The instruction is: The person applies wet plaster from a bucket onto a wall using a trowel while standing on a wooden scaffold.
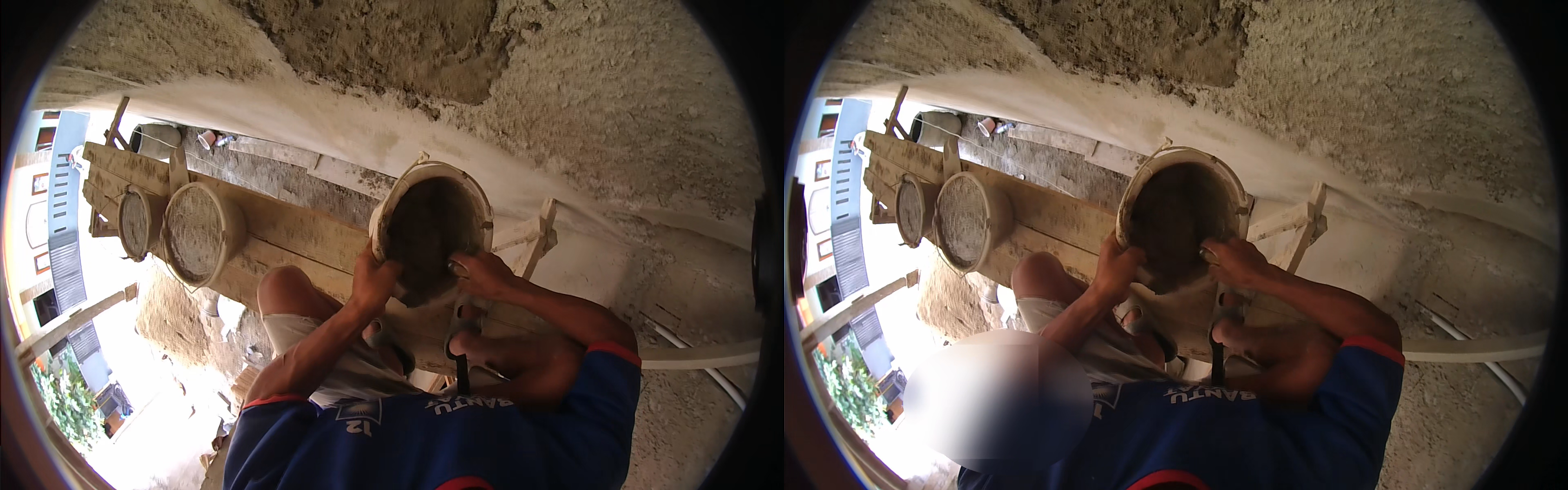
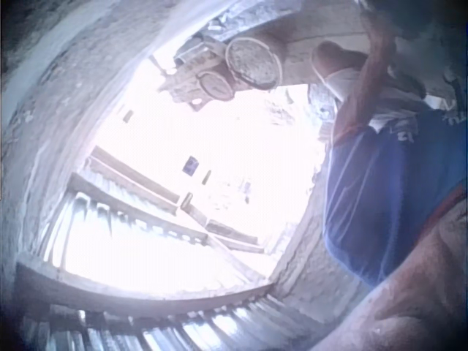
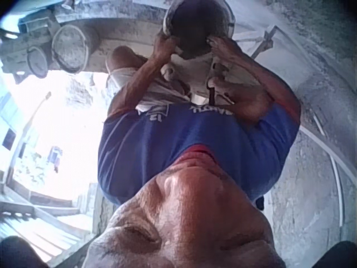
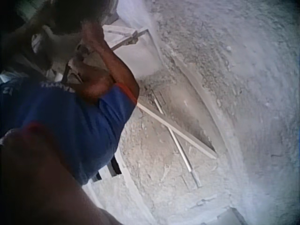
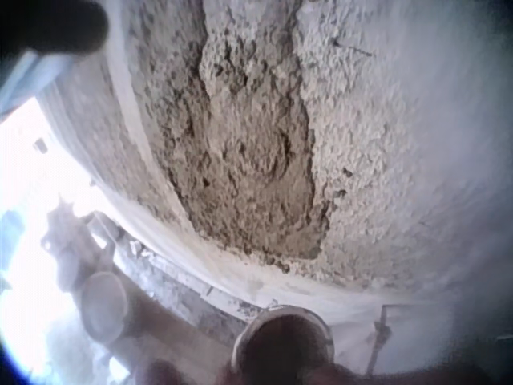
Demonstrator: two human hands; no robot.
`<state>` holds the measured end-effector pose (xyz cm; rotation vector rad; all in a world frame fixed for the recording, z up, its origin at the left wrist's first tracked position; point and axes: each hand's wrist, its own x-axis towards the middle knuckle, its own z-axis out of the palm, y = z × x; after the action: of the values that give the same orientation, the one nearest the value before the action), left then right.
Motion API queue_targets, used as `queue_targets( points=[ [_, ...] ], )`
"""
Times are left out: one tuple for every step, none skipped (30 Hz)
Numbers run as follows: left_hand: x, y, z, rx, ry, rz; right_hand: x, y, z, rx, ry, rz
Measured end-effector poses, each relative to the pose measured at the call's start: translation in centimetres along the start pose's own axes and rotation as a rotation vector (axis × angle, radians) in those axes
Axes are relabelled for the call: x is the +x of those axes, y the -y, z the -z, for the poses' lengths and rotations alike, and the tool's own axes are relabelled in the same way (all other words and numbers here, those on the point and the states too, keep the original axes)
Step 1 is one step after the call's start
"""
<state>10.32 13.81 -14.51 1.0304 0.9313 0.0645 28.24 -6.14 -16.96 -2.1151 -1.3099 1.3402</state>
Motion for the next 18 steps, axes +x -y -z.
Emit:
queue_targets(
  points=[
    [0.2,-0.1,0.1,0.038,-0.007,0.005,-0.2,0.0,0.1,-0.049,-0.026,-0.041],
    [0.4,-0.1,0.1,0.012,-0.005,0.004,-0.3,-0.1,0.4,-0.066,-0.091,-0.006],
    [0.4,-0.3,0.1,-0.003,-0.022,0.01,-0.5,-0.1,0.8,-0.088,-0.126,0.009],
    [0.6,-0.4,0.1,-0.017,-0.038,0.02,-0.6,-0.2,1.3,-0.105,-0.179,0.024],
    [0.6,-0.4,0.1,-0.053,-0.022,0.029,-0.8,-0.2,1.8,-0.126,-0.197,0.01],
    [0.8,-0.5,0.1,-0.086,-0.003,0.036,-1.0,-0.4,2.3,-0.154,-0.144,-0.032],
    [0.9,-0.4,0.2,-0.141,0.03,0.023,-1.2,-0.4,2.9,-0.175,-0.191,-0.032],
    [1.1,-0.3,0.1,-0.119,0.016,0.056,-1.3,-0.5,3.5,-0.199,-0.165,-0.061],
    [1.4,-0.2,0.3,-0.108,0.018,0.06,-1.5,-0.5,4.1,-0.22,-0.207,-0.02],
    [1.7,0.0,0.5,-0.113,0.024,0.051,-1.7,-0.3,4.8,-0.219,-0.18,-0.08],
    [2.1,0.3,0.7,-0.111,0.02,0.058,-1.8,-0.1,5.5,-0.221,-0.207,-0.072],
    [2.4,0.6,0.9,-0.127,0.02,0.052,-1.9,0.3,6.1,-0.195,-0.228,0.0],
    [2.5,1.0,1.0,-0.139,0.011,0.085,-2.0,0.8,6.8,-0.233,-0.205,-0.088],
    [2.6,1.3,1.2,-0.154,0.027,0.062,-2.1,1.5,7.6,-0.241,-0.19,-0.112],
    [2.9,1.5,1.3,-0.165,0.031,0.054,-2.2,2.3,8.4,-0.243,-0.173,-0.096],
    [2.9,1.5,1.5,-0.178,0.03,0.048,-2.5,3.3,9.2,-0.205,-0.153,-0.145],
    [2.8,1.5,1.6,-0.183,0.028,0.068,-2.8,4.4,10.0,-0.153,-0.118,-0.161],
    [2.7,1.4,1.6,-0.186,0.025,0.088,-3.3,5.6,10.9,-0.092,-0.073,-0.181]
  ],
)
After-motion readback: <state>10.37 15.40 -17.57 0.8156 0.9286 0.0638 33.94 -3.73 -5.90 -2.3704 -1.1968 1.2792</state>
